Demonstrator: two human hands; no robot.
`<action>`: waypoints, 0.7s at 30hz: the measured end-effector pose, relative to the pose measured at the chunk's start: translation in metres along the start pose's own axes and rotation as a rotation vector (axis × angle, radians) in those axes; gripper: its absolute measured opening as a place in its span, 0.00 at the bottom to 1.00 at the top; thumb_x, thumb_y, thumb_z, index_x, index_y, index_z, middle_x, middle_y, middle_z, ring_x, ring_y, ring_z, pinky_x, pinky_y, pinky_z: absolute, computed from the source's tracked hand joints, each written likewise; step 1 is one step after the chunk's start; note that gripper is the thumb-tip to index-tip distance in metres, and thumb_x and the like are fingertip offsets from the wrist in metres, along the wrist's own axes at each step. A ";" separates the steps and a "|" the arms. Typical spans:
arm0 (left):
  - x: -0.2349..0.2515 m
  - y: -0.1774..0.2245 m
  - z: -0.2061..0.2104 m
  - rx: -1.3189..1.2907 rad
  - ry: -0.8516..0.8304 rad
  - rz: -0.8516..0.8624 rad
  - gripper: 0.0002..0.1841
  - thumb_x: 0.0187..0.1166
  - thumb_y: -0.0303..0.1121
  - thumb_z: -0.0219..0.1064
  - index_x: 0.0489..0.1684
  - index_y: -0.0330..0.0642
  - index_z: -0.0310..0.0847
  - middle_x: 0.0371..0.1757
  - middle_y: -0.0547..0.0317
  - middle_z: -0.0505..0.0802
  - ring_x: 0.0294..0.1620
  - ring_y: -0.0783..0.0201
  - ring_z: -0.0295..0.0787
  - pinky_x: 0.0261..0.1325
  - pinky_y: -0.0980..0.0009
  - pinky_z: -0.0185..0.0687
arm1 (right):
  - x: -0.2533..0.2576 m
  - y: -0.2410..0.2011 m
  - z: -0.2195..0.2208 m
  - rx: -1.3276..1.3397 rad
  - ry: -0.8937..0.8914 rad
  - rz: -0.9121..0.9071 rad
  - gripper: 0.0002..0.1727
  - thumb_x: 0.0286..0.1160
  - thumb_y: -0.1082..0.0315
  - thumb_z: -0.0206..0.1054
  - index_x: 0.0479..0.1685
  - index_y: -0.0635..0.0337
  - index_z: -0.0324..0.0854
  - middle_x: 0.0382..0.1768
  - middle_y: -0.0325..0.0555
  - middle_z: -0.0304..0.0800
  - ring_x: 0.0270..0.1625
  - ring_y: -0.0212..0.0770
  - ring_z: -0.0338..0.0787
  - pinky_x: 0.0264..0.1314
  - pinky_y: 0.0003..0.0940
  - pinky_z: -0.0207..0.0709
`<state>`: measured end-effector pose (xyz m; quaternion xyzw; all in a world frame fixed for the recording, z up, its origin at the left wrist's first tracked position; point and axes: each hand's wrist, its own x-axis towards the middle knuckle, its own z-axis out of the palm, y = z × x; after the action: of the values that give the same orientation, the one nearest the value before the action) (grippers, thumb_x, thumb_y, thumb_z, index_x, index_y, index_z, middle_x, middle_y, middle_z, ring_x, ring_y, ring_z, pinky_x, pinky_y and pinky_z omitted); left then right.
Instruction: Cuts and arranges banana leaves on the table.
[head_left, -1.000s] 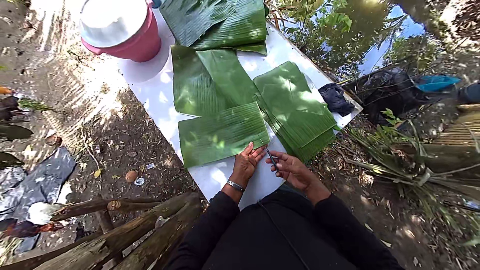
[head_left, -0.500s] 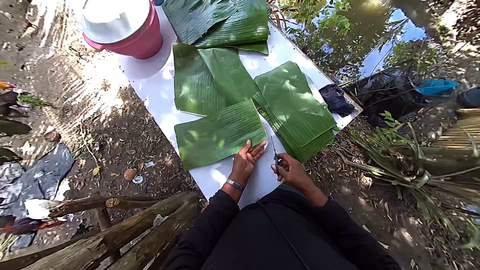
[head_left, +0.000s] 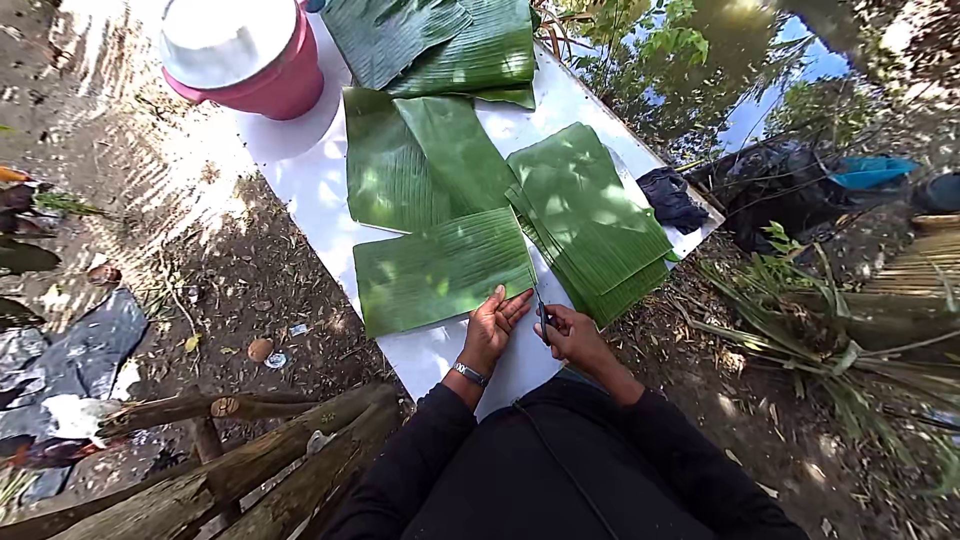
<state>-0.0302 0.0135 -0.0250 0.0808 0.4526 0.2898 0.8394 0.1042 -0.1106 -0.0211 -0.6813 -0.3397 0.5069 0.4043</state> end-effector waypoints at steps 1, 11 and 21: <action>0.000 0.000 0.000 -0.007 -0.004 -0.001 0.19 0.95 0.34 0.49 0.70 0.27 0.68 0.53 0.31 0.93 0.52 0.43 0.96 0.57 0.55 0.92 | 0.000 0.000 0.000 0.014 0.001 -0.006 0.25 0.78 0.56 0.68 0.66 0.65 0.80 0.28 0.36 0.86 0.19 0.27 0.81 0.23 0.24 0.79; 0.001 0.000 0.000 -0.018 -0.004 0.005 0.17 0.95 0.34 0.49 0.70 0.27 0.69 0.52 0.30 0.93 0.52 0.42 0.96 0.57 0.55 0.92 | -0.001 0.000 -0.002 0.040 0.004 -0.003 0.22 0.79 0.58 0.68 0.64 0.65 0.81 0.26 0.36 0.85 0.17 0.27 0.78 0.20 0.23 0.76; 0.000 0.000 0.000 -0.026 -0.009 0.008 0.17 0.94 0.33 0.49 0.68 0.27 0.69 0.52 0.31 0.93 0.53 0.42 0.96 0.57 0.55 0.92 | -0.006 0.001 -0.002 0.030 0.041 -0.036 0.17 0.81 0.64 0.67 0.60 0.67 0.84 0.24 0.36 0.85 0.19 0.27 0.83 0.21 0.24 0.80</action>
<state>-0.0303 0.0140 -0.0250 0.0731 0.4445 0.2988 0.8413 0.1048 -0.1171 -0.0191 -0.6791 -0.3359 0.4906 0.4303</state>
